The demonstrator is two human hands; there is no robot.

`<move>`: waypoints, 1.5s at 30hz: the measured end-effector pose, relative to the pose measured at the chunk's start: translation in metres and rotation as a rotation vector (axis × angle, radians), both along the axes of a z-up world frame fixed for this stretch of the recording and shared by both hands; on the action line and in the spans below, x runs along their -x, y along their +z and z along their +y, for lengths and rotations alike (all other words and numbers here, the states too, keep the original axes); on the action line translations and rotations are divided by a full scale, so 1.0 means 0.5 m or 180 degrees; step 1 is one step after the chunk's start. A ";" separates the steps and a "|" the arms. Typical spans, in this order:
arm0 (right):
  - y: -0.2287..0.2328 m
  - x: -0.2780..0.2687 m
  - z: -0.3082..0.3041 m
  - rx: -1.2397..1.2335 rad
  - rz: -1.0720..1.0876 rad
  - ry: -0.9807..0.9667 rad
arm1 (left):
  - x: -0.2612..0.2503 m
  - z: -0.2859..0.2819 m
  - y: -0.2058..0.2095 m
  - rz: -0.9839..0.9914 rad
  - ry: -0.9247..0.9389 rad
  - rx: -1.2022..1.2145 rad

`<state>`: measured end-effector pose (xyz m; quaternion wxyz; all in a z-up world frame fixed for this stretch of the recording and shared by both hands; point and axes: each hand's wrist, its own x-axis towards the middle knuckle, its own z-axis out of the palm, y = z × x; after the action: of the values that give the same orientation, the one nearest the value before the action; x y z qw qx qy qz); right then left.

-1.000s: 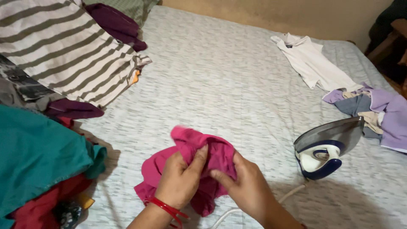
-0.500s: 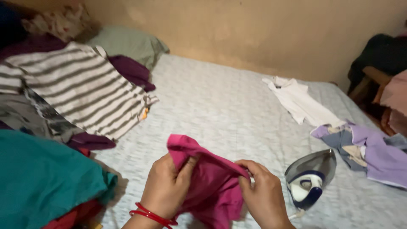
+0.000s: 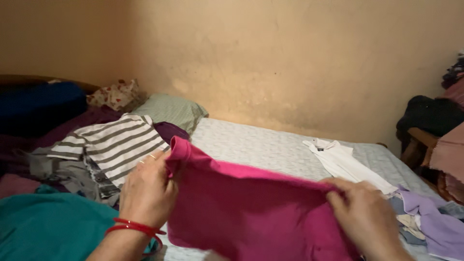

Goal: The person irons a teal t-shirt and then a pink t-shirt on a bed. They smooth the fabric, use an iron to press each garment, and fold them after ironing.

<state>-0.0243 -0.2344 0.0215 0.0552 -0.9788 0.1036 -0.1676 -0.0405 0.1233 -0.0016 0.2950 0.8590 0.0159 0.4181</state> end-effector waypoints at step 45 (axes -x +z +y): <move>-0.752 -0.166 -0.081 -0.0842 0.0407 0.1551 | -0.077 -0.041 -0.603 0.3554 -0.0314 0.0288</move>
<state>0.0588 -0.2752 -0.3546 0.2144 -0.9678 -0.1105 -0.0723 -0.0018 0.1027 -0.3034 0.2975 0.9362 0.1475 -0.1153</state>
